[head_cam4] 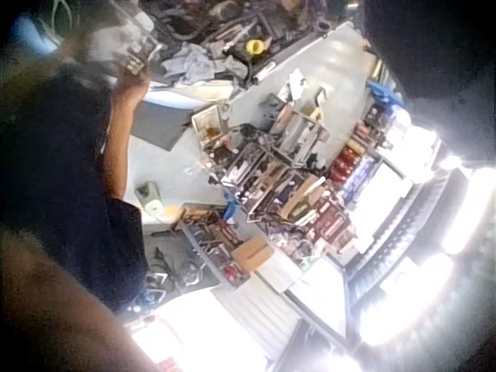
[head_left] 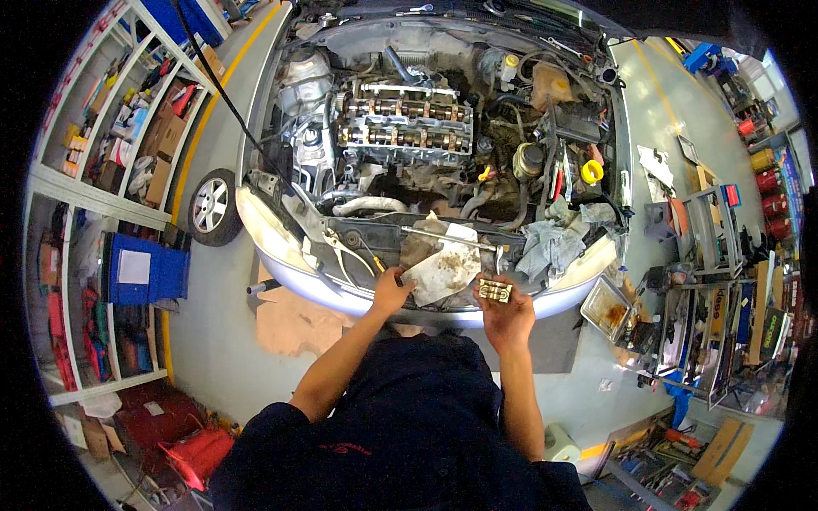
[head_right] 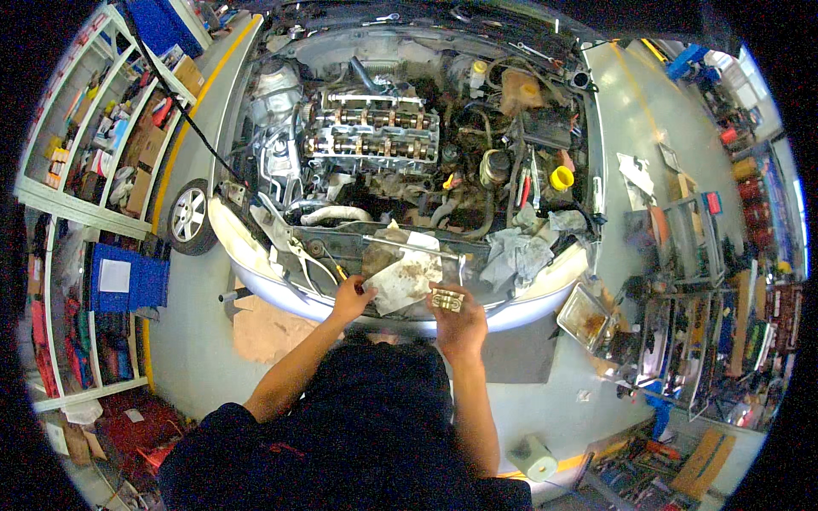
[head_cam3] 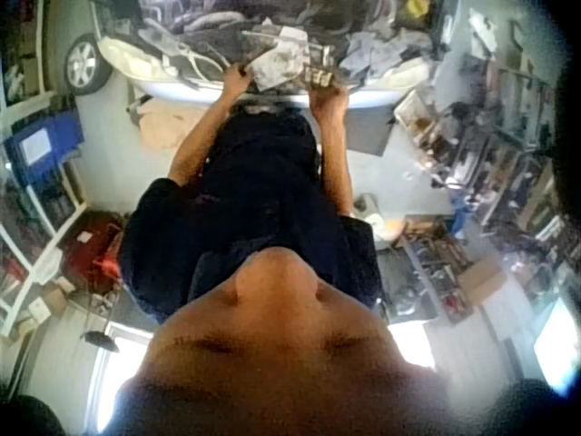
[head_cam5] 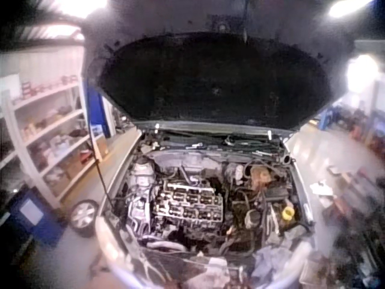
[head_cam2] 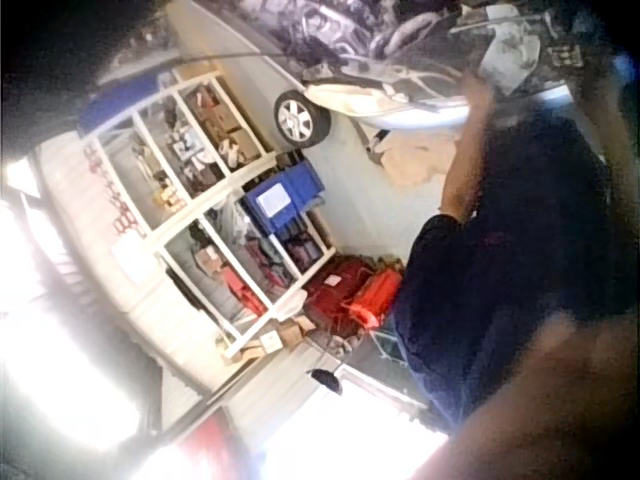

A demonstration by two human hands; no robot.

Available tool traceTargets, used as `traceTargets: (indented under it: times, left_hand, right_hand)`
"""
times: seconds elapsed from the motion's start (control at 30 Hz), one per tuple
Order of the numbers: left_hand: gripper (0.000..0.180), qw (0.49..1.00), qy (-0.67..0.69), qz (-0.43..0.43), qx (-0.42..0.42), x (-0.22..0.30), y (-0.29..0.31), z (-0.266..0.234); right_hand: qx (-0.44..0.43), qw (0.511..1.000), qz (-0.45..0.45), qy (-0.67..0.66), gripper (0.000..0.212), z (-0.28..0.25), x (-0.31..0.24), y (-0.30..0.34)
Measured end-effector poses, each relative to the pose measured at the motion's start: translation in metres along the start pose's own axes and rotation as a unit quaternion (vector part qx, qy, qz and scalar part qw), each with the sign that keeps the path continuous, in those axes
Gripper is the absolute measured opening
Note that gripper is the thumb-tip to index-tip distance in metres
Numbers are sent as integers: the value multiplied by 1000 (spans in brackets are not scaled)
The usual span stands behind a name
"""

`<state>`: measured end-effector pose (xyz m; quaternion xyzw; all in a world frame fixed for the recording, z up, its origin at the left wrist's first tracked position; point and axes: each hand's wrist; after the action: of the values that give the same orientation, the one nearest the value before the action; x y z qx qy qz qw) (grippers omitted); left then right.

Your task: The person works on a car engine with the hood open, using a ratchet and socket to loosen and remove bolts from the cylinder head. They then remove a camshaft bearing cap and apply grease to it using a grease gun.

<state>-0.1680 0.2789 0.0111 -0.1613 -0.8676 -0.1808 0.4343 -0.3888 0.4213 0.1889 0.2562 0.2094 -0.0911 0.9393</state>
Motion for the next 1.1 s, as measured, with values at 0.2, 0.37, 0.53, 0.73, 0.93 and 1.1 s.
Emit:
traceTargets:
  times: [0.2, 0.37, 0.53, 0.73, 0.93, 1.1]
  left_hand:
    - [35, 1000, 17, 1, 4, 7, -6, -3]
    - [26, 983, 179, 26, -18, 81, -8, -10]
    - [23, 976, 194, 64, -79, 124, -26, -5]
    - [28, 970, 185, 153, -36, 126, -41, -1]
    - [25, 947, 273, 146, -84, 123, -53, -1]
    - [17, 966, 205, 154, -29, 121, -61, 13]
  right_hand:
    - [103, 993, 49, 8, 59, -28, 22, -32]
    - [95, 992, 49, 62, 58, -48, 37, -68]
    - [134, 987, 53, 74, 57, -47, 50, -98]
    - [163, 984, 64, 14, 48, -44, 48, -114]
    - [128, 990, 64, 1, 46, -30, 52, -115]
    - [133, 989, 28, 55, 48, -60, 72, -142]
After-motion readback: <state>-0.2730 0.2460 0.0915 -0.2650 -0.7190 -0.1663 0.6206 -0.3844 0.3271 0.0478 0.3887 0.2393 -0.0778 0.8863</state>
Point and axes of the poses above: each hand's wrist, its own y-axis away from the middle knuckle, its own z-axis out of the palm, x = y × z, and after that the axes turned 9 degrees about z, right-handed
